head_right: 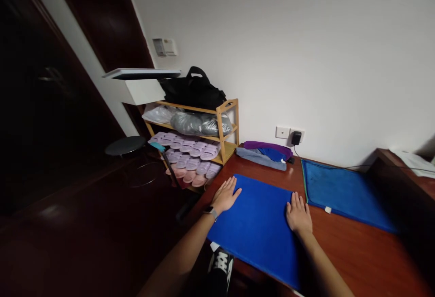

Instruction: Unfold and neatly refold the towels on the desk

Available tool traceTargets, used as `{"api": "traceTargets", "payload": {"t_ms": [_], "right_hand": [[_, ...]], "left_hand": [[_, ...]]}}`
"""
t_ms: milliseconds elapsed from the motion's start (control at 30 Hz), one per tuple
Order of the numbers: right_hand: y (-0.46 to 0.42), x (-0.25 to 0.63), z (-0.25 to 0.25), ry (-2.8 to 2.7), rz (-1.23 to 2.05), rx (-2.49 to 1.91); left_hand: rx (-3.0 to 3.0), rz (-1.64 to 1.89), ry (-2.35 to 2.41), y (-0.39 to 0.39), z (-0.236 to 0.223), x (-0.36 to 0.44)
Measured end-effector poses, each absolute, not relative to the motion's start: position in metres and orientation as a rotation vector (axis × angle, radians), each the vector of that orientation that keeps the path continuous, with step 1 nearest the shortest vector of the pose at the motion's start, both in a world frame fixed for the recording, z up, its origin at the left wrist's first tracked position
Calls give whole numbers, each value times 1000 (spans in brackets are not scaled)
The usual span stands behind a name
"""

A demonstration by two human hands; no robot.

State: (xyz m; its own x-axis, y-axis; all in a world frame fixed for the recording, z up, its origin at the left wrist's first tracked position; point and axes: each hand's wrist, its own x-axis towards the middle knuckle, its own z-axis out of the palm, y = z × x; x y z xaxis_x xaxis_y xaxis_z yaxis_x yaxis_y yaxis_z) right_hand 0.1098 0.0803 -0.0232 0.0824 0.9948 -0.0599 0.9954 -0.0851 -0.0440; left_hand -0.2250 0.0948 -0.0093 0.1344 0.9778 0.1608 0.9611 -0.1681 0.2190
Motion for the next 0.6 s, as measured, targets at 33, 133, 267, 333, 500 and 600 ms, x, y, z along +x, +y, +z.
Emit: {"api": "traceTargets", "payload": {"t_ms": [33, 133, 267, 333, 500, 600], "right_hand": [[80, 110, -23, 2116, -122, 2301], [71, 109, -26, 2132, -100, 2311], [45, 103, -35, 2142, -82, 2287], [34, 99, -37, 2107, -98, 2293], [28, 91, -30, 2110, -123, 2327], [30, 90, -25, 2115, -154, 2353]], "left_hand": [[2315, 425, 1984, 94, -10, -225], [2303, 457, 1989, 94, -12, -224], [2294, 431, 1994, 94, -12, -226], [2298, 404, 1987, 94, -9, -229], [2329, 394, 1994, 90, 9, -212], [2464, 527, 1861, 77, 15, -160]]}}
